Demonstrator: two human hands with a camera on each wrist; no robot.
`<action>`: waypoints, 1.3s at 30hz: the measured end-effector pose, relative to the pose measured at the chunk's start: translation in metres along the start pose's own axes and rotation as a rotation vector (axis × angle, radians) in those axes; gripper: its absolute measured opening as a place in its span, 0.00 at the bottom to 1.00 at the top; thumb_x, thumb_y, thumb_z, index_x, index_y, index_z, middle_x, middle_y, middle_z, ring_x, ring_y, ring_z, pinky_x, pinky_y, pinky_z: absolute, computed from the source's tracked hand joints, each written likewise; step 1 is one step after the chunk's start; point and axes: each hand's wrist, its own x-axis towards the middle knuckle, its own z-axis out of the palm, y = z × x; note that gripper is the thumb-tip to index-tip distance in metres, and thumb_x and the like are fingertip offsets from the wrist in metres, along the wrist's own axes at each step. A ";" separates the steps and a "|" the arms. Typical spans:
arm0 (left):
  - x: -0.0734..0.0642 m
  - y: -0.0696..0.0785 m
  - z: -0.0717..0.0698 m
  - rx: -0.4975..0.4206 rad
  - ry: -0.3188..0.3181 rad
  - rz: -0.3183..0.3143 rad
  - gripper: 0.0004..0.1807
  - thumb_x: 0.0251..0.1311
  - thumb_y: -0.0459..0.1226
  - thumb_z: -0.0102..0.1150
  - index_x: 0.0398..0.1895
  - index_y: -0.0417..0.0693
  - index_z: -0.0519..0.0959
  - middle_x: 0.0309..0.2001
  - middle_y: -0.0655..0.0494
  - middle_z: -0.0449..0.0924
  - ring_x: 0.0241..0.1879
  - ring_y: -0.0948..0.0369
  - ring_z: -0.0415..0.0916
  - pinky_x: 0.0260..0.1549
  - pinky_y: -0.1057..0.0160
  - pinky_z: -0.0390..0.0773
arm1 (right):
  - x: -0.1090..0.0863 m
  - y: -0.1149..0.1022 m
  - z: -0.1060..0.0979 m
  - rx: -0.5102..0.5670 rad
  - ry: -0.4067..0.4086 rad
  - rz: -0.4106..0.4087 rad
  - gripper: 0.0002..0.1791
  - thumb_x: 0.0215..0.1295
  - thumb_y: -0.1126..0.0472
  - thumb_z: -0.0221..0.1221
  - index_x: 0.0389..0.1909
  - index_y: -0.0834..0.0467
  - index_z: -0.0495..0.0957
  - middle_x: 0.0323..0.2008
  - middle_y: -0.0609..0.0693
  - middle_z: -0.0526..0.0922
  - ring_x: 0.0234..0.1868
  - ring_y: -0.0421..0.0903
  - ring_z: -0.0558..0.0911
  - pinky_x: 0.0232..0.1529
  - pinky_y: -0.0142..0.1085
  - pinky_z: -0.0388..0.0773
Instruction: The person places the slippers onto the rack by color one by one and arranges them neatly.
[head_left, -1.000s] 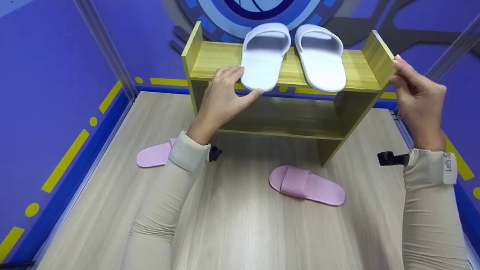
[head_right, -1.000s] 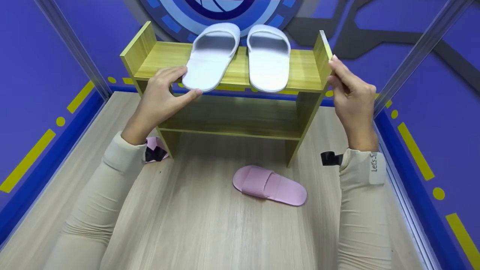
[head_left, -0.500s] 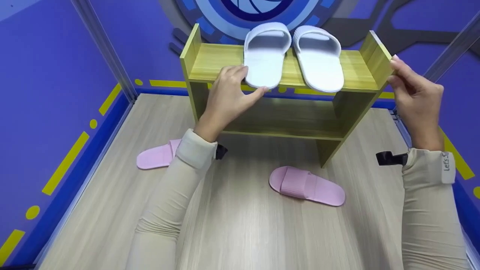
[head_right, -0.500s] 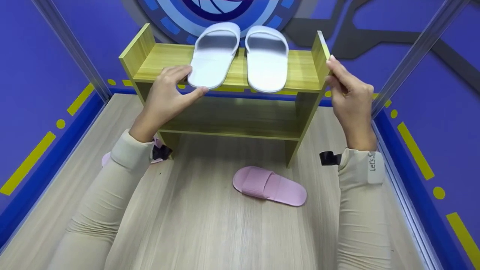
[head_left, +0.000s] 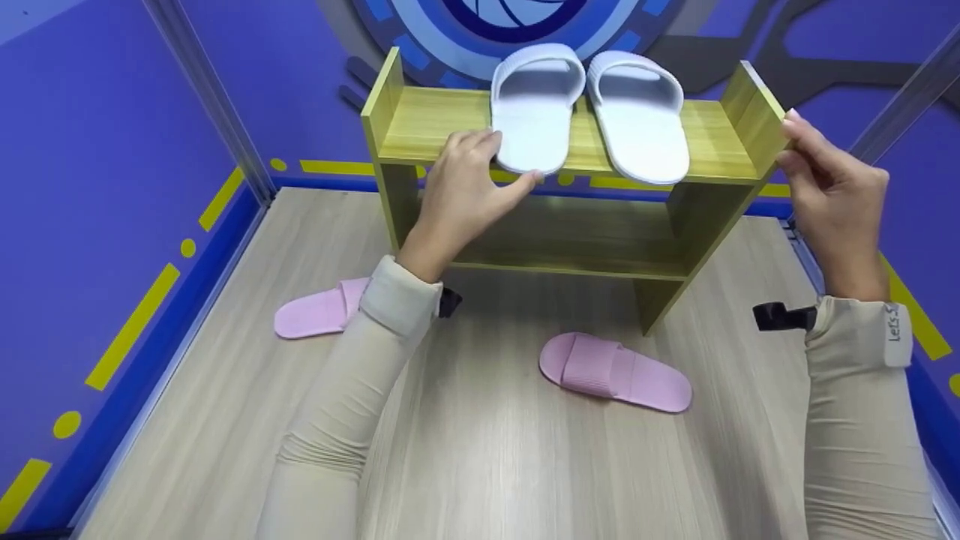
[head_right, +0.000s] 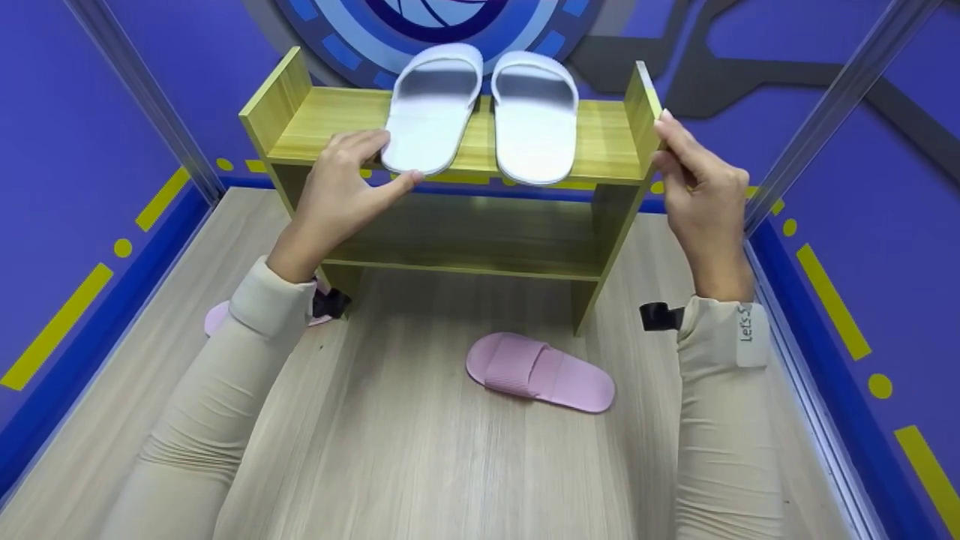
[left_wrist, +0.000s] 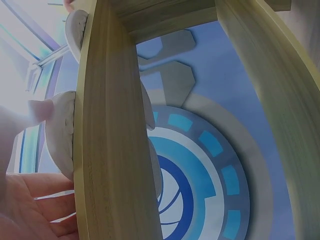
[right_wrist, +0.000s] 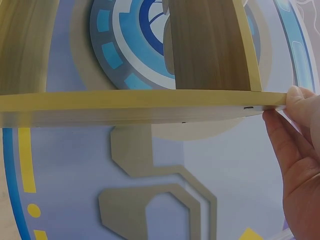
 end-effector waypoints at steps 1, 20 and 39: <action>0.000 0.000 0.000 0.001 -0.001 -0.001 0.35 0.55 0.57 0.62 0.56 0.40 0.78 0.59 0.46 0.78 0.60 0.52 0.70 0.58 0.55 0.74 | 0.000 0.000 0.000 -0.004 0.000 0.002 0.20 0.59 0.69 0.62 0.52 0.52 0.81 0.54 0.51 0.81 0.51 0.32 0.82 0.43 0.17 0.76; -0.003 0.000 -0.001 0.005 -0.027 0.013 0.36 0.57 0.58 0.60 0.60 0.41 0.76 0.62 0.48 0.75 0.63 0.53 0.68 0.64 0.56 0.70 | 0.001 0.000 0.000 0.002 0.002 0.001 0.20 0.58 0.69 0.63 0.52 0.53 0.81 0.54 0.51 0.81 0.51 0.33 0.82 0.43 0.17 0.76; -0.012 -0.009 -0.006 -0.097 0.006 0.039 0.31 0.61 0.52 0.60 0.63 0.44 0.73 0.65 0.51 0.73 0.65 0.54 0.66 0.65 0.55 0.67 | 0.001 -0.002 0.000 0.010 -0.007 0.042 0.20 0.59 0.69 0.62 0.52 0.53 0.81 0.54 0.51 0.81 0.54 0.35 0.81 0.48 0.19 0.76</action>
